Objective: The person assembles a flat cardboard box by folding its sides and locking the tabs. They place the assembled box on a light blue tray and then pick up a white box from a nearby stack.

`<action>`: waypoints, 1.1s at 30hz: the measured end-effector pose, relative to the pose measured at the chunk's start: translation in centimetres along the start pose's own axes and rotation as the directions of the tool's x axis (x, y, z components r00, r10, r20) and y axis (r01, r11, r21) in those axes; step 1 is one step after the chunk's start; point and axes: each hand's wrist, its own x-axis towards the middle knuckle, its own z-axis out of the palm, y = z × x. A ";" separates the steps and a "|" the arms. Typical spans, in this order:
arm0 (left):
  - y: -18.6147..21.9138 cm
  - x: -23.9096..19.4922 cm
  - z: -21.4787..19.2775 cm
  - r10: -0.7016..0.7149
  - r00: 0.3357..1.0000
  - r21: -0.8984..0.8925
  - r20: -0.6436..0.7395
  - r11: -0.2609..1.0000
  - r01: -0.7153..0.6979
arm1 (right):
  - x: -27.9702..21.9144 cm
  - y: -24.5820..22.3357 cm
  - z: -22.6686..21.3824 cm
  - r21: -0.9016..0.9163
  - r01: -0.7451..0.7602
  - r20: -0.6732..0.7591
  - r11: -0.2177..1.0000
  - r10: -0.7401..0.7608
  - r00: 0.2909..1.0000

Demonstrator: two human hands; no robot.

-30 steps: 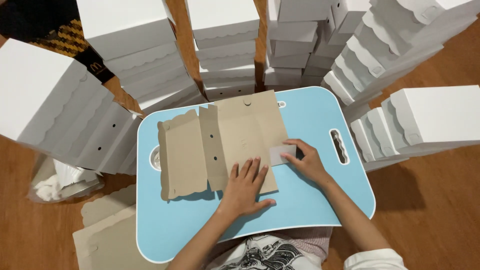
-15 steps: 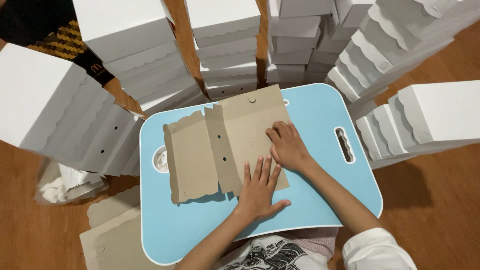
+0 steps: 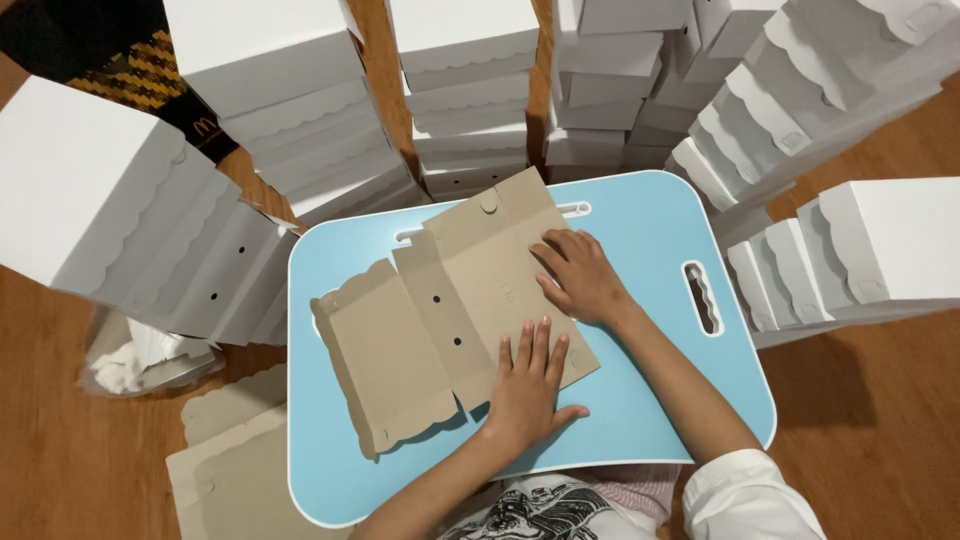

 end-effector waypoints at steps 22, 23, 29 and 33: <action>-2.7 3.8 -5.6 -0.151 0.971 -0.015 0.186 0.988 0.156 | -4.7 0.4 1.4 0.007 -0.139 0.055 0.990 0.138 0.989; -2.3 3.8 -6.0 -0.190 0.945 -0.037 0.267 0.978 0.207 | -4.7 0.1 1.3 -0.017 -0.124 0.044 0.992 0.124 0.991; -0.5 4.1 -6.8 -0.317 0.861 -0.113 0.398 0.914 0.389 | -4.6 -1.7 0.9 -0.096 -0.101 0.130 0.990 0.113 0.985; 0.9 4.4 -6.4 -0.347 0.884 -0.202 0.314 0.885 0.419 | -5.0 -4.1 0.3 -0.093 -0.210 0.183 0.973 0.224 0.957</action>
